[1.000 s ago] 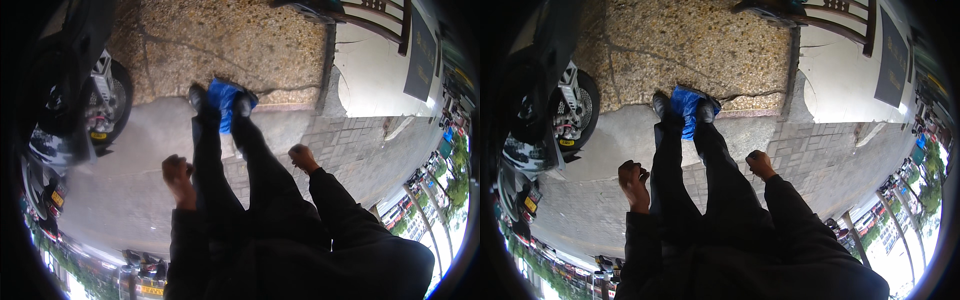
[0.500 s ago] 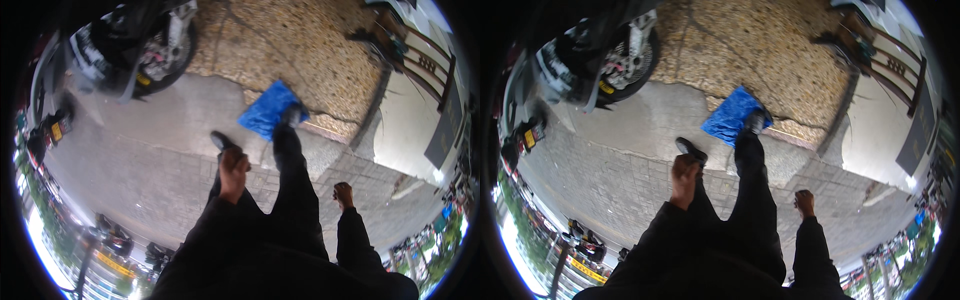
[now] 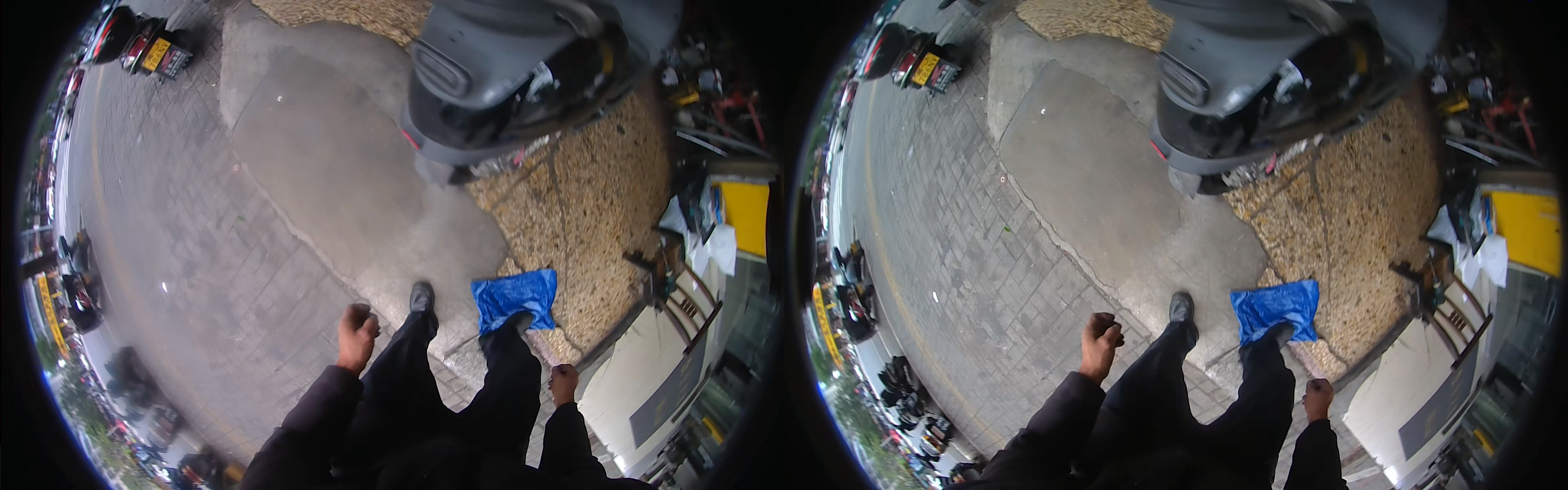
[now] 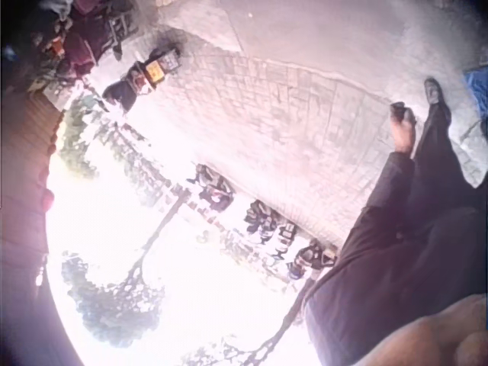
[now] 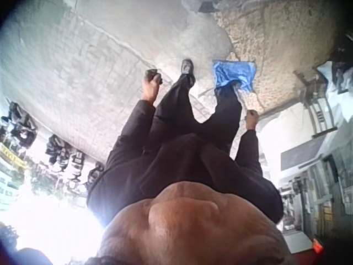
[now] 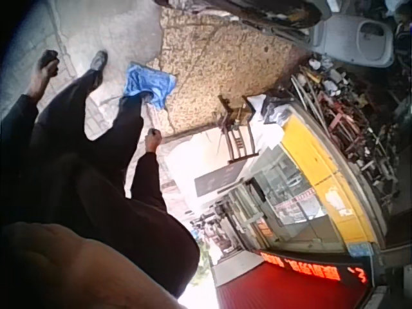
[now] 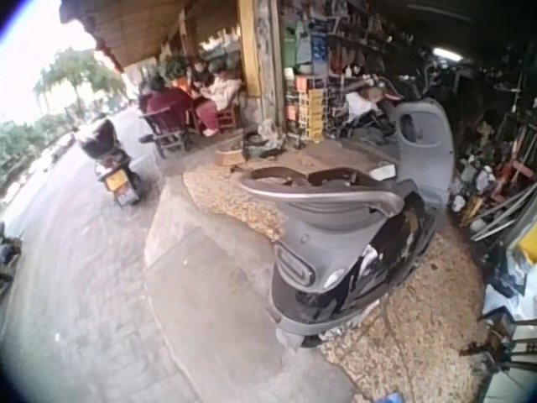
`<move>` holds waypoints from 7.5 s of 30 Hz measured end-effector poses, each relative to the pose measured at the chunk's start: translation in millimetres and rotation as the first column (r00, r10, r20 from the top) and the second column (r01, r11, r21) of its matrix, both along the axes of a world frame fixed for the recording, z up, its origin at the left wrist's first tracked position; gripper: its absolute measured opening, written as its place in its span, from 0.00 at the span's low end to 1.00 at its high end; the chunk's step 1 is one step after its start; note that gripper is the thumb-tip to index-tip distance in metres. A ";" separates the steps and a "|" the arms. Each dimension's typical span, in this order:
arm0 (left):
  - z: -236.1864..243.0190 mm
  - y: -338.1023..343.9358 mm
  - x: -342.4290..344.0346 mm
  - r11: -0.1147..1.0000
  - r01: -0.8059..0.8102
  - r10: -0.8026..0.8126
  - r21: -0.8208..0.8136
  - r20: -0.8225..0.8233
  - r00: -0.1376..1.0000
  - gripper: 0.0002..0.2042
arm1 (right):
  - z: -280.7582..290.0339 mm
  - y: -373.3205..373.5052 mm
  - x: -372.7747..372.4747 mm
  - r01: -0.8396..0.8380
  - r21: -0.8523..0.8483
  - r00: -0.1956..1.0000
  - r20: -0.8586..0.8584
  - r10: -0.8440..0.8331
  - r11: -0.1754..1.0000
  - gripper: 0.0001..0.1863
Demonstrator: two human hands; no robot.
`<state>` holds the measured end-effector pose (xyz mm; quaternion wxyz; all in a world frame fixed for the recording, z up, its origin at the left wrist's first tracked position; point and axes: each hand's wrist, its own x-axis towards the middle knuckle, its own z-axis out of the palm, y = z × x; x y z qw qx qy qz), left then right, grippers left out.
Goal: The person removes a plastic cover from the front of a motorcycle, then uses a cordless drill to remove screws and detach the front fairing. The person handles the fairing and places it aside.
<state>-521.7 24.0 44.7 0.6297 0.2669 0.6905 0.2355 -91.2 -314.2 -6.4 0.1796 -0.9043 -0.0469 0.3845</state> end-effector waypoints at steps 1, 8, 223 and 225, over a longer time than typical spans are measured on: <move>1.6 7.8 -19.1 0.999 -0.017 0.018 0.035 -0.014 1.000 0.11 | 2.4 20.1 -3.8 -0.014 0.016 1.000 -0.023 0.014 1.000 0.05; 6.7 42.7 -73.1 0.980 -0.200 0.199 0.001 0.085 0.976 0.09 | 16.2 130.5 -56.7 -0.205 -0.125 0.975 -0.118 0.190 0.971 0.08; -67.5 85.0 171.1 -0.414 0.877 -0.910 -0.246 0.106 -0.400 0.06 | -108.9 167.6 -494.7 0.923 -0.015 -0.360 -0.387 -0.849 -0.385 0.10; -72.1 63.8 168.2 -0.411 0.872 -0.911 -0.265 0.088 -0.403 0.06 | -122.4 131.5 -457.7 0.946 0.044 -0.277 -0.410 -0.869 -0.322 0.10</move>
